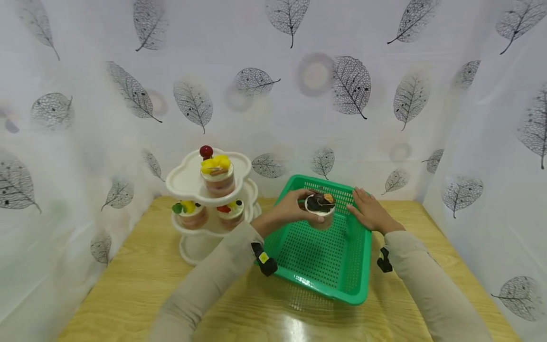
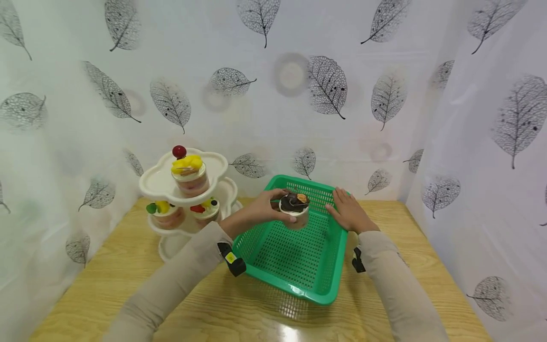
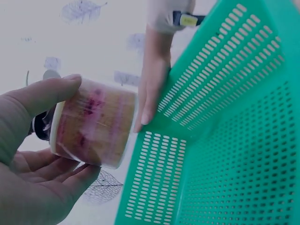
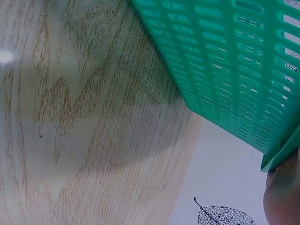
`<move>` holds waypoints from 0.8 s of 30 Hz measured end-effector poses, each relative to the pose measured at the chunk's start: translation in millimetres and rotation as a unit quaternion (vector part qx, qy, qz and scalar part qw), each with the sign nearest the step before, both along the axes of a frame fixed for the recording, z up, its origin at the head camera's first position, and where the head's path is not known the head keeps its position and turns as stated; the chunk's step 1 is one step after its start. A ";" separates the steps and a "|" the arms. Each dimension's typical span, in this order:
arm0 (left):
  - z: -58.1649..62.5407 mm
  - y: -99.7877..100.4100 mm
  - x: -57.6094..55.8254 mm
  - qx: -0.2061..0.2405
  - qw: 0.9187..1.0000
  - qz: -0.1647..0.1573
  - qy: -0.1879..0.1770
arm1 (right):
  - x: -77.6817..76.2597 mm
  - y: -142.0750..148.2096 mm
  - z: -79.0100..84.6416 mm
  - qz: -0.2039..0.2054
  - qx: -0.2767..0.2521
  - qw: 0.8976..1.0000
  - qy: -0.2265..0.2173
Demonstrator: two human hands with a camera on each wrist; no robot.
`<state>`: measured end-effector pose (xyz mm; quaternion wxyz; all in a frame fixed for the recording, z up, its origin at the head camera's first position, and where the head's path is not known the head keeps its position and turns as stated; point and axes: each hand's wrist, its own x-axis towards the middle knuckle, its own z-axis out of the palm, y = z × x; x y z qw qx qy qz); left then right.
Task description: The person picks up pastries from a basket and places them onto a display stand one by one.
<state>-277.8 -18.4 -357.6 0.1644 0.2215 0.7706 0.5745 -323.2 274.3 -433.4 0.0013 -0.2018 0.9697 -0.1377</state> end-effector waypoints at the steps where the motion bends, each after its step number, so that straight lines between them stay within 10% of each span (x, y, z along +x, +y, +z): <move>1: 1.0 -2.8 2.6 0.010 1.000 -0.003 0.000 | 0.1 0.1 0.2 -0.001 0.000 1.000 0.000; 9: -6.1 -37.0 17.6 0.048 0.997 -0.040 0.043 | 0.8 1.4 0.9 0.001 -0.008 1.000 -0.001; 24: -23.8 -110.0 52.9 0.051 0.994 -0.001 0.097 | 2.1 -0.5 0.3 0.001 -0.012 1.000 -0.006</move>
